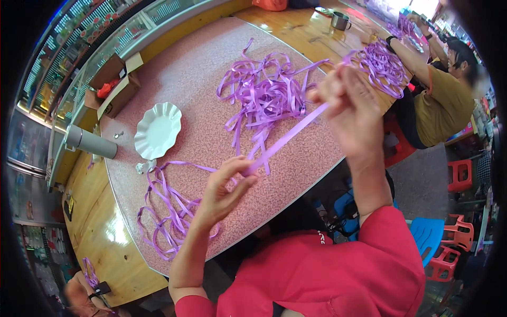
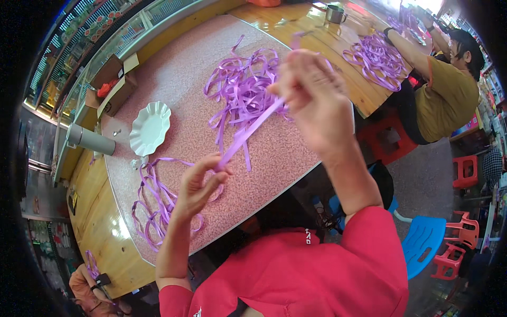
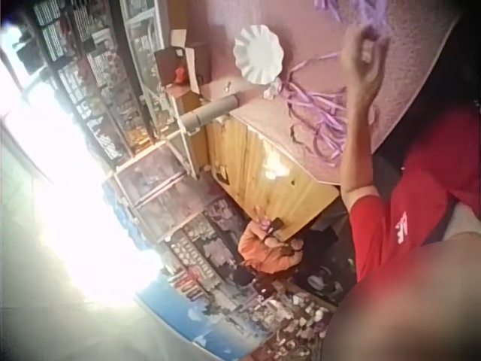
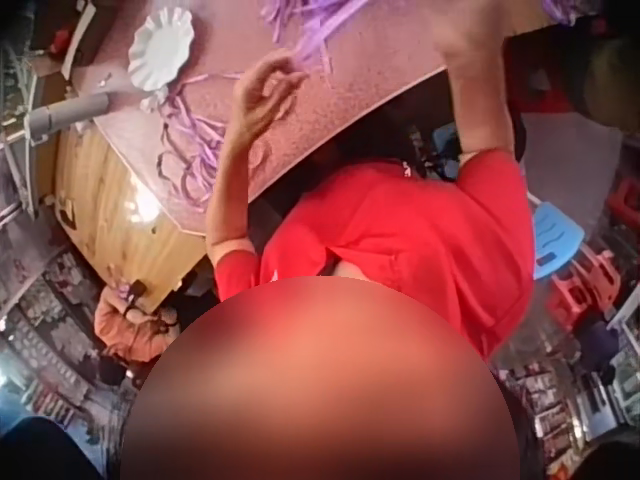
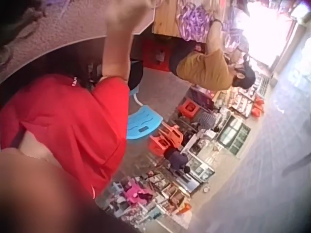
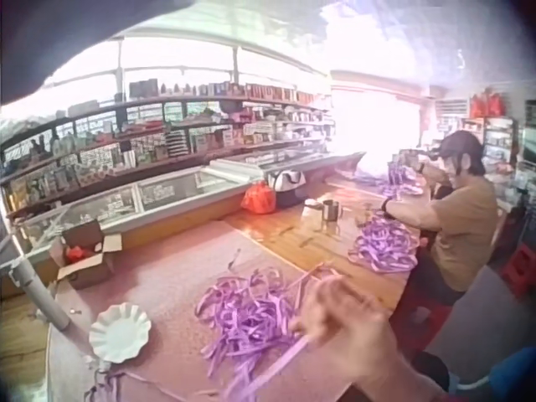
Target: Braiding long purple ribbons into a continuous chain on a wooden table.
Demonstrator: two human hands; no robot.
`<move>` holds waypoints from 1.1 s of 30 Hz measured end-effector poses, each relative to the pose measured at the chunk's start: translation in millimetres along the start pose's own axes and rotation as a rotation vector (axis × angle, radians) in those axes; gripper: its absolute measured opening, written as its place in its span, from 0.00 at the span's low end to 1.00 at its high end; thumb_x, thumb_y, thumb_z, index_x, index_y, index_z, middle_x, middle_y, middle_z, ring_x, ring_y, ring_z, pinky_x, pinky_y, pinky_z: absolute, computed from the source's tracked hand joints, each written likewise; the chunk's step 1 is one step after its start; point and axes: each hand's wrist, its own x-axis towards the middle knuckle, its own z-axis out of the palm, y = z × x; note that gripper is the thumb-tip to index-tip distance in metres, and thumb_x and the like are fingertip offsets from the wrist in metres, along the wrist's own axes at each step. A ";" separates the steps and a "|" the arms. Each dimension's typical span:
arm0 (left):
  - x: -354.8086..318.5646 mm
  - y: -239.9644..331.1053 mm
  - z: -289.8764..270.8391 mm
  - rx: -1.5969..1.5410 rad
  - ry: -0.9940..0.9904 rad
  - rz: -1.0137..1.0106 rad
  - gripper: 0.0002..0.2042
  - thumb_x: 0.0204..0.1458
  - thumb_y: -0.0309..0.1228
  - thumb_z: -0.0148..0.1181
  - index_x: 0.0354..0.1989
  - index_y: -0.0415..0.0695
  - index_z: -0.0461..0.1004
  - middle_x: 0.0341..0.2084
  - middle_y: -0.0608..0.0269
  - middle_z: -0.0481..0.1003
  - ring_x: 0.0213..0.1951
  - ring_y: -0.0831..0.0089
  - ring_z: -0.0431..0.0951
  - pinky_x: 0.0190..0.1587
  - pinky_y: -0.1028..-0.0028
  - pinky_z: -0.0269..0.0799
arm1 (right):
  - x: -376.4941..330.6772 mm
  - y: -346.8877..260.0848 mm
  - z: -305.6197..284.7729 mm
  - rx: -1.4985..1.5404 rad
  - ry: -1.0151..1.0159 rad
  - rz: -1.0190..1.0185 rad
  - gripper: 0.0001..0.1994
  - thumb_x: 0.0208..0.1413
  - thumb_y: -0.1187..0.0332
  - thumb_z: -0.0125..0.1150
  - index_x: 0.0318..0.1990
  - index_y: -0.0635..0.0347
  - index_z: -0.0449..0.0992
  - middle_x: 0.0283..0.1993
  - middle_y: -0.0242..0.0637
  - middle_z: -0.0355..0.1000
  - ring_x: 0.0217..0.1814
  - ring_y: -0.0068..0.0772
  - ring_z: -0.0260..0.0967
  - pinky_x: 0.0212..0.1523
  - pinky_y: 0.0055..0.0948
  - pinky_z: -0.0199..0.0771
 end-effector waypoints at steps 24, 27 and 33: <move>-124.4 -8.7 -89.6 0.152 0.355 -0.599 0.06 0.59 0.28 0.60 0.36 0.37 0.78 0.26 0.69 0.75 0.30 0.82 0.73 0.35 0.79 0.68 | 32.3 22.3 -182.9 -1.760 0.202 -0.135 0.09 0.60 0.67 0.61 0.40 0.64 0.80 0.33 0.38 0.77 0.34 0.31 0.74 0.37 0.27 0.74; -103.3 7.3 -74.1 0.086 0.326 -0.568 0.05 0.57 0.27 0.61 0.36 0.37 0.78 0.26 0.68 0.75 0.30 0.81 0.73 0.35 0.78 0.68 | 20.5 34.5 -77.6 -1.832 -0.244 -0.300 0.09 0.58 0.71 0.58 0.40 0.65 0.81 0.42 0.47 0.79 0.48 0.45 0.75 0.50 0.37 0.73; -58.6 35.5 -48.8 -0.024 0.221 -0.375 0.05 0.56 0.26 0.63 0.36 0.36 0.77 0.30 0.64 0.77 0.35 0.77 0.75 0.39 0.74 0.70 | -50.6 116.7 57.4 -0.751 -0.753 0.189 0.20 0.57 0.71 0.64 0.57 0.59 0.74 0.50 0.43 0.76 0.53 0.35 0.73 0.56 0.34 0.71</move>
